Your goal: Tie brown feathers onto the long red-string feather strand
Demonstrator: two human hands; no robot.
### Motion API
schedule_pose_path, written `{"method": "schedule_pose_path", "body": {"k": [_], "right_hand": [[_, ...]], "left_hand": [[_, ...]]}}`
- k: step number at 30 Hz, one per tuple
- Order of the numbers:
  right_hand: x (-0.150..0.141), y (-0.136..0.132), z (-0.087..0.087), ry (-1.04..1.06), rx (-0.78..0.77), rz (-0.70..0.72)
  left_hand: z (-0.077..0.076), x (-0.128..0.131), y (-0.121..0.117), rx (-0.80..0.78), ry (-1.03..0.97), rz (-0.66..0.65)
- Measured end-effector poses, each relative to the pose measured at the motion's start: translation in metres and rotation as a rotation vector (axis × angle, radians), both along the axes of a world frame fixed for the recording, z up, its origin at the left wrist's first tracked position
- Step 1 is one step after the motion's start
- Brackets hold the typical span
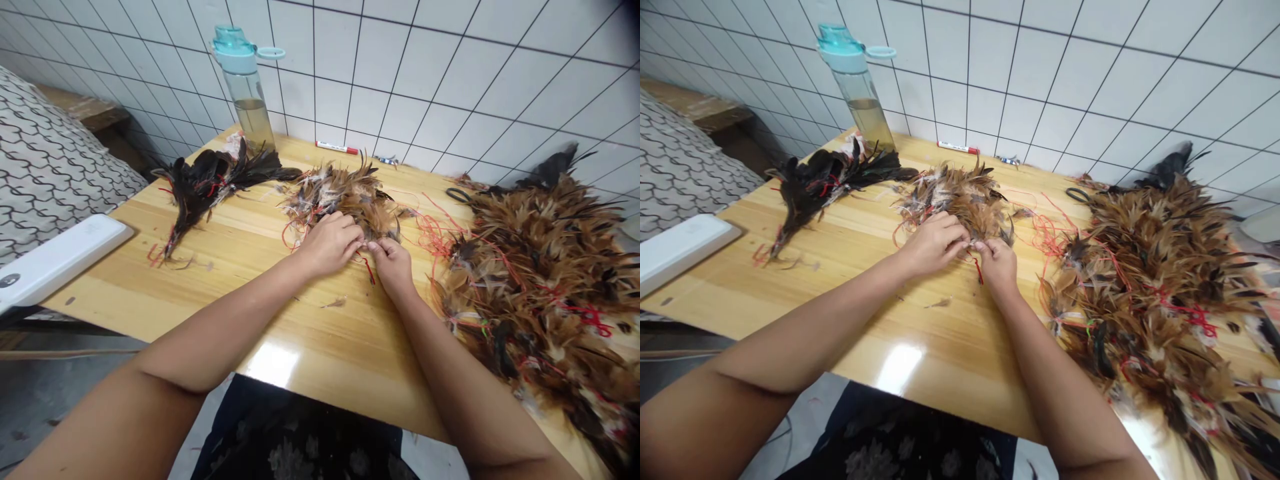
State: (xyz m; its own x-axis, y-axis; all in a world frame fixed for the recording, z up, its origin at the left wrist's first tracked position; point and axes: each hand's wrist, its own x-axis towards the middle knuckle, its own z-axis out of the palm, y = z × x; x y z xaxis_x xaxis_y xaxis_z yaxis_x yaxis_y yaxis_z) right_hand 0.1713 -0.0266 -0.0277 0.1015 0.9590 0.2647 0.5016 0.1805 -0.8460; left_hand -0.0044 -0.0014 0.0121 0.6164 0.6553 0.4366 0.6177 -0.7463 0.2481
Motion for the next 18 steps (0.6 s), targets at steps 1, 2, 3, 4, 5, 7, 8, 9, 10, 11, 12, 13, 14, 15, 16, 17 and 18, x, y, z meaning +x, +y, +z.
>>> {"method": "schedule_pose_path", "body": {"k": [1, 2, 3, 4, 5, 7, 8, 9, 10, 11, 12, 13, 14, 15, 16, 17, 18], "right_hand": [[0.000, 0.000, 0.000, -0.022, 0.003, 0.018], [0.000, 0.000, 0.000, -0.040, 0.005, 0.037], [0.000, 0.001, 0.000, -0.053, 0.004, 0.053], [0.000, 0.001, 0.000, -0.060, 0.001, 0.068], [0.000, 0.001, -0.001, -0.059, -0.006, 0.082], [0.000, 0.002, -0.002, -0.020, -0.025, 0.096], [0.000, 0.002, -0.002, 0.020, -0.037, 0.094], [0.000, 0.002, -0.002, 0.073, -0.050, 0.086], [0.000, 0.002, -0.001, 0.133, -0.062, 0.071], [0.001, 0.002, 0.000, 0.195, -0.074, 0.053], [0.001, 0.001, 0.002, 0.256, -0.086, 0.037], [0.000, 0.001, 0.003, 0.309, -0.098, 0.025], [0.000, 0.001, 0.005, 0.353, -0.110, 0.019], [0.000, 0.000, 0.006, 0.387, -0.117, 0.013], [0.000, 0.000, 0.008, 0.412, -0.121, 0.006], [0.000, 0.000, 0.009, 0.431, -0.120, -0.004], [-0.001, 0.000, 0.009, 0.448, -0.115, -0.019]], "left_hand": [[0.000, 0.000, 0.000, 0.012, 0.012, 0.000], [-0.001, 0.000, 0.000, 0.024, 0.023, -0.001], [-0.001, 0.000, 0.000, 0.033, 0.033, -0.006], [-0.002, 0.000, 0.000, 0.040, 0.041, -0.010], [-0.002, 0.000, 0.000, 0.043, 0.045, -0.013], [-0.001, 0.000, 0.000, 0.036, 0.030, -0.020], [0.000, 0.000, 0.000, 0.029, 0.004, -0.017], [0.001, 0.000, 0.000, 0.021, -0.033, -0.005], [0.002, 0.000, 0.000, 0.011, -0.078, 0.014], [0.004, 0.000, 0.000, -0.004, -0.124, 0.040], [0.006, 0.000, 0.000, -0.026, -0.164, 0.069], [0.007, 0.000, 0.000, -0.058, -0.198, 0.098], [0.008, 0.000, 0.001, -0.100, -0.223, 0.122], [0.007, 0.000, 0.001, -0.148, -0.238, 0.136], [0.007, 0.001, 0.001, -0.195, -0.240, 0.140], [0.005, 0.001, 0.002, -0.232, -0.230, 0.135], [0.003, 0.002, 0.001, -0.251, -0.211, 0.123]]}}
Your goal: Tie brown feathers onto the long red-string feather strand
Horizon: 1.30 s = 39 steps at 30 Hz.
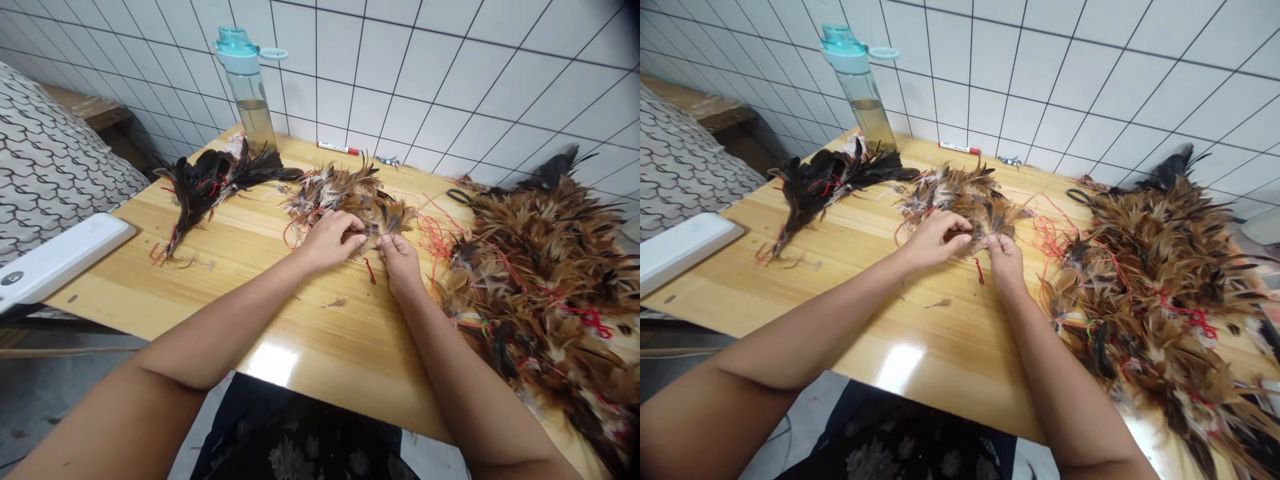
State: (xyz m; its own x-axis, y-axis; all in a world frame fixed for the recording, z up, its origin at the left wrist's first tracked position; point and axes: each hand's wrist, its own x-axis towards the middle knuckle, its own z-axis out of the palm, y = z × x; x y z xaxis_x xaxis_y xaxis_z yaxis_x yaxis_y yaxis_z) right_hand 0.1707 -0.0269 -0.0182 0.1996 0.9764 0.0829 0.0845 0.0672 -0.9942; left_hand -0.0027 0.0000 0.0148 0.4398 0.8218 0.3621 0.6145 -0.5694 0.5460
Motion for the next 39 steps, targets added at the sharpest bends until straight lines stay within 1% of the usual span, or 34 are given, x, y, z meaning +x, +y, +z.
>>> {"method": "schedule_pose_path", "body": {"k": [2, 6, 9, 11, 13, 18, 23, 27, 31, 35, 39], "right_hand": [[0.000, 0.000, 0.000, 0.031, 0.007, -0.036], [0.001, 0.001, -0.002, 0.057, 0.018, -0.075], [0.000, 0.000, -0.003, 0.037, 0.034, -0.090], [0.000, 0.000, -0.003, 0.001, 0.044, -0.099], [0.000, -0.001, -0.004, -0.054, 0.056, -0.111], [0.000, -0.002, -0.004, -0.202, 0.094, -0.145], [0.000, -0.001, -0.006, -0.278, 0.095, -0.163], [0.002, 0.001, -0.010, -0.337, 0.109, -0.145], [0.002, 0.001, -0.011, -0.381, 0.119, -0.113], [0.002, 0.001, -0.010, -0.465, 0.130, -0.043], [0.002, 0.002, -0.010, -0.545, 0.128, 0.032]], "left_hand": [[-0.006, 0.002, -0.001, 0.026, 0.053, -0.043], [-0.018, 0.012, -0.004, 0.165, 0.196, -0.105], [-0.022, 0.020, -0.005, 0.179, 0.308, -0.102], [-0.022, 0.022, -0.004, 0.166, 0.341, -0.087], [-0.021, 0.021, -0.003, 0.160, 0.333, -0.079], [-0.015, 0.010, -0.001, 0.163, 0.216, -0.076], [-0.009, 0.005, 0.001, 0.148, 0.174, -0.118], [-0.008, 0.006, 0.000, 0.192, 0.178, -0.139], [-0.010, 0.006, -0.001, 0.247, 0.210, -0.133], [-0.010, 0.006, -0.001, 0.282, 0.269, -0.102], [-0.009, 0.007, -0.002, 0.312, 0.316, -0.106]]}}
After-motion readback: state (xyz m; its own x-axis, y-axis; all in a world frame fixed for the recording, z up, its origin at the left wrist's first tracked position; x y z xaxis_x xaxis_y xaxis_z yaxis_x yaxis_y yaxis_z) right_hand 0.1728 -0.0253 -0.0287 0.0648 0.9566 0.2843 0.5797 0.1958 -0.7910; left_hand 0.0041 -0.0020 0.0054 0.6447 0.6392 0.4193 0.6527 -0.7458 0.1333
